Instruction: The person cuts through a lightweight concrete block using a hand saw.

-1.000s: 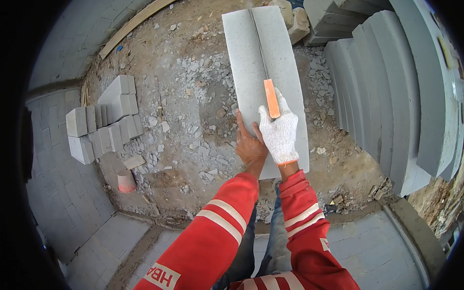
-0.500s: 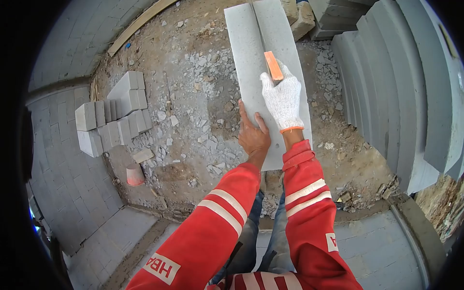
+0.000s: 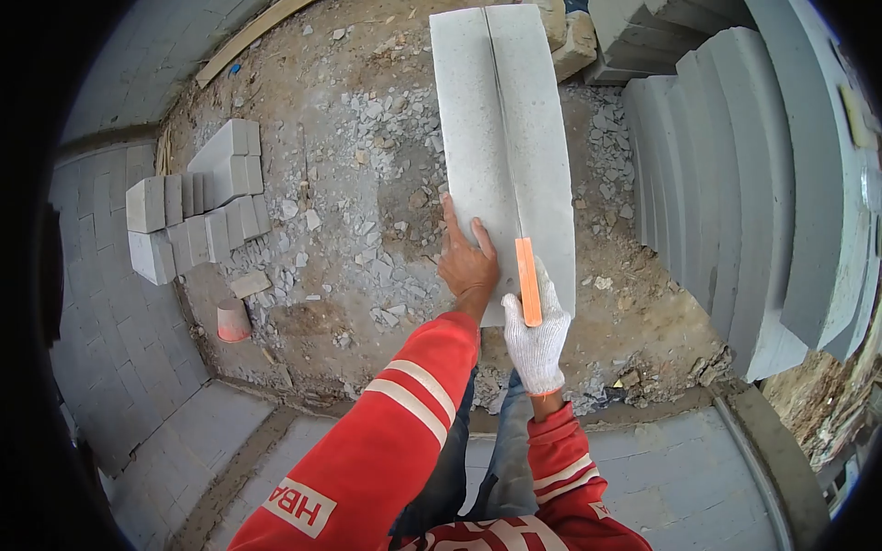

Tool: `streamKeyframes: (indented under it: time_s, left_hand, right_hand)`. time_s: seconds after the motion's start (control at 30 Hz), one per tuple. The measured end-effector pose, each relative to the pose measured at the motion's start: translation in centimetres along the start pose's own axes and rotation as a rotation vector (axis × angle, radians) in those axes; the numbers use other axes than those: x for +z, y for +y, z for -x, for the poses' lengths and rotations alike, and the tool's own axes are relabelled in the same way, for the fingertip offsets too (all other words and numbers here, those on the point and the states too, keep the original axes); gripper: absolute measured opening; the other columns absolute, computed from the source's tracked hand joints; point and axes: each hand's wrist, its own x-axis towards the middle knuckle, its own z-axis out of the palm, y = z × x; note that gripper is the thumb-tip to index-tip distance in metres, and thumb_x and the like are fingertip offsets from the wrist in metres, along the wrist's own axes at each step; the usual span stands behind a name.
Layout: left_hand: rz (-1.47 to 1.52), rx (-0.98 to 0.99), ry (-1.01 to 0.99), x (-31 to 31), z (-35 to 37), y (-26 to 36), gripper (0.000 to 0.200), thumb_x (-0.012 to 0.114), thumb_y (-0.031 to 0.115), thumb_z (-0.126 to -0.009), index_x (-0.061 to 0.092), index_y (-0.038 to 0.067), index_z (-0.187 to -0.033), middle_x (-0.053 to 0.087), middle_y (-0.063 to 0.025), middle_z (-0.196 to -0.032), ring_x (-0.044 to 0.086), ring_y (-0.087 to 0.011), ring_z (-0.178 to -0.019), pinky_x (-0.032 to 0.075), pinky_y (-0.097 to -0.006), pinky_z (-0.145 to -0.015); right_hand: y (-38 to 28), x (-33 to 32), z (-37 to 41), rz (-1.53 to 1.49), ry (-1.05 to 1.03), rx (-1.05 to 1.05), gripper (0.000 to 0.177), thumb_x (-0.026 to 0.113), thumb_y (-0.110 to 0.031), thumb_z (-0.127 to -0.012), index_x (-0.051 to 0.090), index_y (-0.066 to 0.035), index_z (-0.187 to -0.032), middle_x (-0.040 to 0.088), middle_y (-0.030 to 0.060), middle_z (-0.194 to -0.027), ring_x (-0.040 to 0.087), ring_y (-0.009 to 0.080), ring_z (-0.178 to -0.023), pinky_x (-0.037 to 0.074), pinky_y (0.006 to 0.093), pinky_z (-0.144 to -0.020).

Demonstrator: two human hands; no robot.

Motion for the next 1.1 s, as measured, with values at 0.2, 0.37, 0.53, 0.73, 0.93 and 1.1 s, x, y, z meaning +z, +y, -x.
streamKeyframes:
  time_s: [0.2,0.37,0.53,0.73,0.93,1.1]
  left_hand:
    - [0.001,-0.022,-0.027,-0.2,0.3,0.2,0.069,0.049,0.038,-0.102,0.021,0.026,-0.165,0.070,-0.0263,-0.115,0.072,-0.0465,-0.090,0.057,-0.0548,-0.076]
    - [0.005,-0.029,-0.062,0.0,0.3,-0.2,0.070,0.048,0.039,-0.102,0.020,0.026,-0.165,0.069,-0.0255,-0.117,0.072,-0.0460,-0.092,0.057,-0.0560,-0.078]
    - [0.035,-0.118,-0.134,-0.4,0.3,0.0,0.070,0.047,0.040,-0.103,0.019,0.028,-0.166,0.068,-0.0242,-0.121,0.072,-0.0460,-0.093,0.058,-0.0558,-0.080]
    - [0.005,-0.050,-0.056,0.4,1.4,-0.6,0.070,0.047,0.041,-0.103,0.019,0.030,-0.165,0.068,-0.0245,-0.120,0.072,-0.0465,-0.091,0.058,-0.0558,-0.078]
    - [-0.007,-0.048,-0.076,0.0,0.7,0.1,0.069,0.047,0.040,-0.103,0.020,0.029,-0.165,0.069,-0.0251,-0.117,0.072,-0.0459,-0.089,0.058,-0.0557,-0.077]
    - [-0.019,-0.075,-0.100,-0.4,0.7,0.2,0.070,0.048,0.040,-0.103,0.020,0.027,-0.165,0.069,-0.0250,-0.114,0.072,-0.0452,-0.089,0.058,-0.0552,-0.077]
  right_hand:
    - [-0.6,4.8,-14.5,-0.088,-0.129,0.159,0.048,0.066,-0.006,-0.090,0.060,0.006,-0.135,0.073,0.0219,-0.107,0.072,0.0270,-0.088,0.056,0.0345,-0.082]
    - [-0.6,3.2,-8.7,-0.092,-0.026,0.099,0.049,0.067,-0.006,-0.089,0.059,0.008,-0.135,0.072,0.0225,-0.114,0.072,0.0280,-0.095,0.056,0.0367,-0.086]
    - [0.7,0.6,-2.6,0.058,-0.023,-0.001,0.051,0.070,-0.006,-0.087,0.060,0.007,-0.135,0.071,0.0226,-0.121,0.073,0.0273,-0.102,0.056,0.0365,-0.090]
    - [0.3,4.8,-13.8,-0.039,-0.035,0.009,0.040,0.071,-0.011,-0.091,0.065,0.008,-0.125,0.073,0.0241,-0.101,0.073,0.0292,-0.092,0.055,0.0370,-0.083]
    - [-1.2,0.8,-2.1,-0.009,-0.008,0.168,0.053,0.069,-0.004,-0.086,0.060,0.004,-0.137,0.071,0.0209,-0.124,0.073,0.0300,-0.108,0.055,0.0362,-0.094]
    - [-0.3,2.7,-9.1,0.051,-0.072,0.140,0.048,0.070,-0.008,-0.087,0.063,0.006,-0.131,0.073,0.0182,-0.111,0.072,0.0271,-0.096,0.056,0.0360,-0.088]
